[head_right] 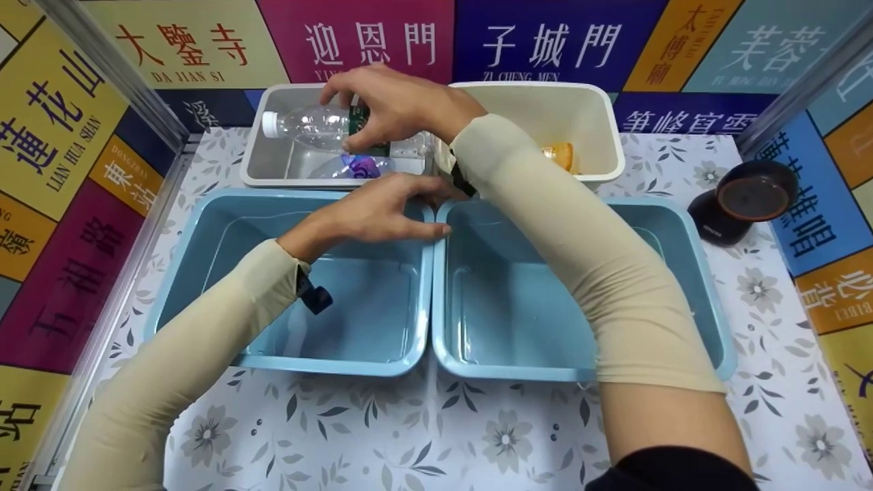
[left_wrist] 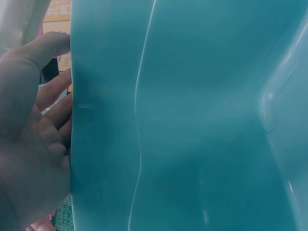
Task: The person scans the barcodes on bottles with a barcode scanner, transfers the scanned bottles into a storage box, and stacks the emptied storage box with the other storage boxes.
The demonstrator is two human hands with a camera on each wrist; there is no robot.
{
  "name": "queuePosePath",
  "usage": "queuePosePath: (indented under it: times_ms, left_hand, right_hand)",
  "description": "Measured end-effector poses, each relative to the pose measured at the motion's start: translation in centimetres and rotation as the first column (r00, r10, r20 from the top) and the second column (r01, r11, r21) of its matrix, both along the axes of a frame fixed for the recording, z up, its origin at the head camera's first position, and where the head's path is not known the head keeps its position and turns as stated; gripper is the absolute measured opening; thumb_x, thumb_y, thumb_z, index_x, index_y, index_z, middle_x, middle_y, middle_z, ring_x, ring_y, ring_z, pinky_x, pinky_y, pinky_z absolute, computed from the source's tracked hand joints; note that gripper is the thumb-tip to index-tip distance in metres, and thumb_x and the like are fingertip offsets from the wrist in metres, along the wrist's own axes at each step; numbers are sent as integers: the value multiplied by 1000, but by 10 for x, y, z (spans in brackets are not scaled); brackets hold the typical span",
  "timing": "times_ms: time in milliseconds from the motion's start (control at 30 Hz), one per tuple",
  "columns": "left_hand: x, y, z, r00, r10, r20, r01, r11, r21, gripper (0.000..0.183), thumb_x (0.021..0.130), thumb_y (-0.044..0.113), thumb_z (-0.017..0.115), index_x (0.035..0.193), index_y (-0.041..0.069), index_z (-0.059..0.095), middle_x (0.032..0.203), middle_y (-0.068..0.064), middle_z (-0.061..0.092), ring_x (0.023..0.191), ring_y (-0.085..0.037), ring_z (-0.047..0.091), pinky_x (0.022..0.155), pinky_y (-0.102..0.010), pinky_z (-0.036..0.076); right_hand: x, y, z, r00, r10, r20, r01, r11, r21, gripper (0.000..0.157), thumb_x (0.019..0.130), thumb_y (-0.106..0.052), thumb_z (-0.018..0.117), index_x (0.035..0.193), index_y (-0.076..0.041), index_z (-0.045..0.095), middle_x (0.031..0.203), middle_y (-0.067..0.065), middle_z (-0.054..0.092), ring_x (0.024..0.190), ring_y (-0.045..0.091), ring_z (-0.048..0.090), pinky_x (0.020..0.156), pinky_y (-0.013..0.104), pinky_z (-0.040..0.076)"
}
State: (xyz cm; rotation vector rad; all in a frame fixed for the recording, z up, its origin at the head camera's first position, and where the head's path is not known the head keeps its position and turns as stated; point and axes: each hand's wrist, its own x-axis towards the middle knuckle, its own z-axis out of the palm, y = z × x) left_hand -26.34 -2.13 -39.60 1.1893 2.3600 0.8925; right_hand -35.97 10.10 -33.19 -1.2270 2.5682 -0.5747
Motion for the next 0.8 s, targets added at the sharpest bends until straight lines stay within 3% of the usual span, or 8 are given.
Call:
queuePosePath:
  times_ms: [500, 800]
  left_hand:
    - [-1, 1, 0, 1000, -10, 3, 10, 1000, 21, 56, 101, 43, 73, 154, 29, 62, 151, 13, 66, 126, -5, 61, 111, -25, 48]
    - [0, 1, 0, 1000, -6, 9, 6, 1000, 17, 57, 101, 44, 73, 154, 28, 61, 150, 12, 66, 124, -7, 62, 110, -27, 50]
  right_hand:
    - [6, 4, 4, 999, -19, -43, 19, 1000, 4, 73, 96, -38, 81, 160, -21, 52, 158, 8, 58, 142, 31, 57, 121, 55, 47]
    - [8, 12, 8, 997, -22, -71, 22, 1000, 2, 70, 97, -32, 81, 159, -18, 52, 156, 9, 59, 140, 31, 60, 119, 54, 49]
